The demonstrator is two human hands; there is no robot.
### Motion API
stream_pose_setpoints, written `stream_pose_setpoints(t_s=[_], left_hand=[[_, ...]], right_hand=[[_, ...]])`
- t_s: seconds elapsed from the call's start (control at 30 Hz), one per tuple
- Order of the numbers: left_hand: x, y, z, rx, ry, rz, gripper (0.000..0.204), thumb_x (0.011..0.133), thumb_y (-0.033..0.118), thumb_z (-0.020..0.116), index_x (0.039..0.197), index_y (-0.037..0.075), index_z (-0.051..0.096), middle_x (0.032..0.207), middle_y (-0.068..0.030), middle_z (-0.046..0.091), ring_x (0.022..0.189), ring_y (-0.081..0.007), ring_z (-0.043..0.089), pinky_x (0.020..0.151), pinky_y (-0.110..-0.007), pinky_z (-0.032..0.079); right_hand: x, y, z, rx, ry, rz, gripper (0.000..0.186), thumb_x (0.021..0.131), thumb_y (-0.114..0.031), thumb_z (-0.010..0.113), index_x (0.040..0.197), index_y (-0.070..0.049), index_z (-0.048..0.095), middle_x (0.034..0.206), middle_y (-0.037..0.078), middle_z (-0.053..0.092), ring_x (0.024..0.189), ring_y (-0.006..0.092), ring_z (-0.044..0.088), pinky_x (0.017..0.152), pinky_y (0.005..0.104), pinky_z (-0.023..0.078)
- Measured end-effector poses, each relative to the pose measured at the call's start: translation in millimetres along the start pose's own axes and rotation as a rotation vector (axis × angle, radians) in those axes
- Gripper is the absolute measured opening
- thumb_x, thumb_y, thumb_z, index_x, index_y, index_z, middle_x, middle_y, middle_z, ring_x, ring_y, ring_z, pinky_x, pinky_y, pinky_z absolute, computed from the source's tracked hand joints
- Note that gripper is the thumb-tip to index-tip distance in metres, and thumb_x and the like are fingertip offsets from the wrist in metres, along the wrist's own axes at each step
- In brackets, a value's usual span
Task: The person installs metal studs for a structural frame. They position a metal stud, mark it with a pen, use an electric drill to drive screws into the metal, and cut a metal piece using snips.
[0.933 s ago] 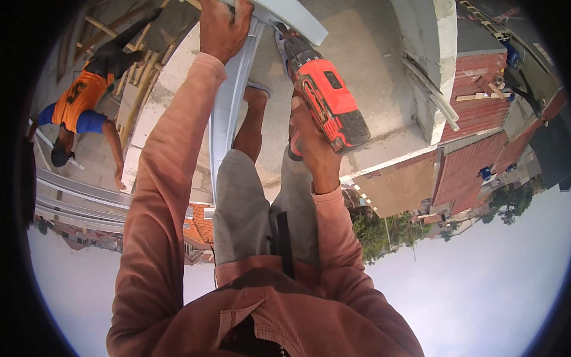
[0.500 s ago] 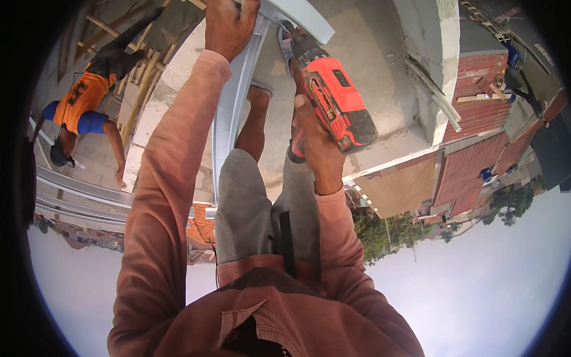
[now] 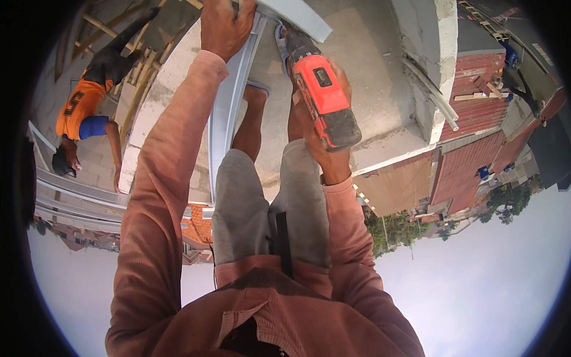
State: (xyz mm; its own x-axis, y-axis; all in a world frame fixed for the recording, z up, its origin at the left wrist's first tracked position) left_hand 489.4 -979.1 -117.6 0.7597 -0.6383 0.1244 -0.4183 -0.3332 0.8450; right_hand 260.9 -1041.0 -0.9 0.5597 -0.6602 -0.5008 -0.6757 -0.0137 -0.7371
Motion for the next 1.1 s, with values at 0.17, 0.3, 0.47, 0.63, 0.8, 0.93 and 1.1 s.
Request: stream_pose_setpoints(t_s=[0.17,0.3,0.47,0.63,0.8,0.93,1.1], left_hand=[[2.3,-0.4,-0.6,0.057,0.006,0.060,0.033,0.095,0.011,0.063,0.123,-0.004,0.054,0.127,-0.0277,0.051,0.117,-0.0470,0.052,0.101,-0.049,0.043],[2.6,-1.4,-1.9,0.047,-0.021,0.061,0.033,0.098,0.013,0.062,0.124,-0.004,0.054,0.128,-0.0277,0.052,0.118,-0.0466,0.052,0.102,-0.048,0.043],[5.6,0.2,-1.4,0.010,0.026,0.047,0.033,0.098,0.014,0.062,0.124,-0.004,0.053,0.128,-0.0272,0.052,0.118,-0.0453,0.053,0.102,-0.048,0.042],[6.1,-2.2,-3.8,-0.004,0.033,0.068,0.034,0.098,0.015,0.062,0.124,-0.004,0.054,0.127,-0.0264,0.053,0.117,-0.0449,0.053,0.103,-0.047,0.042],[5.6,-4.1,-2.8,0.029,0.031,0.039,0.033,0.096,0.013,0.061,0.124,-0.004,0.056,0.124,-0.0257,0.054,0.117,-0.0446,0.053,0.103,-0.047,0.042],[5.6,-9.0,-6.5,0.115,0.044,0.114,0.030,0.096,0.013,0.061,0.121,-0.004,0.057,0.123,-0.0256,0.055,0.117,-0.0442,0.053,0.103,-0.047,0.042],[6.2,-3.8,-3.6,-0.035,0.078,0.011,0.030,0.098,0.014,0.062,0.120,-0.005,0.056,0.122,-0.0265,0.055,0.114,-0.0452,0.054,0.101,-0.048,0.043]], right_hand=[[2.0,-5.2,4.4,0.296,-0.014,0.348,0.019,0.095,-0.019,0.073,0.100,-0.003,0.065,0.076,0.000,0.063,0.062,0.0087,0.059,0.056,0.0265,0.046],[-1.2,-2.3,12.2,0.646,0.104,0.424,0.020,0.095,-0.020,0.072,0.102,-0.003,0.064,0.082,0.005,0.063,0.063,0.0121,0.060,0.058,0.0299,0.049],[1.5,-1.8,20.6,0.993,0.136,0.505,0.023,0.095,-0.016,0.070,0.111,-0.003,0.059,0.097,0.007,0.063,0.066,0.0148,0.061,0.063,0.0360,0.054],[1.4,-1.8,25.6,1.174,0.200,0.562,0.020,0.096,-0.021,0.069,0.100,-0.002,0.063,0.087,0.005,0.065,0.065,0.0145,0.060,0.061,0.0336,0.053],[1.5,-5.1,19.6,1.144,0.176,0.548,0.022,0.096,-0.021,0.068,0.107,-0.002,0.062,0.095,0.006,0.067,0.066,0.0142,0.060,0.063,0.0345,0.056],[2.2,-17.4,17.8,1.105,0.221,0.596,0.027,0.097,-0.021,0.067,0.117,-0.004,0.058,0.106,0.009,0.069,0.067,0.0144,0.062,0.068,0.0358,0.059],[3.2,-0.1,18.8,1.461,0.115,0.647,0.028,0.100,-0.021,0.064,0.124,-0.010,0.056,0.115,0.010,0.069,0.071,0.0141,0.063,0.069,0.0363,0.060]])
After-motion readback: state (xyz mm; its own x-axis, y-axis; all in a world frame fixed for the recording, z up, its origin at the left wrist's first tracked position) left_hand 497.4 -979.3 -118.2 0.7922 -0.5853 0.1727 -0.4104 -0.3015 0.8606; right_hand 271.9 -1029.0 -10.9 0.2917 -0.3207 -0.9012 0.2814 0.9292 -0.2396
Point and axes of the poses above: each hand's wrist, its own x-axis towards the middle knuckle, its own z-axis out of the palm, y = z × x, the point moved 3 cm from there along x, towards the middle knuckle
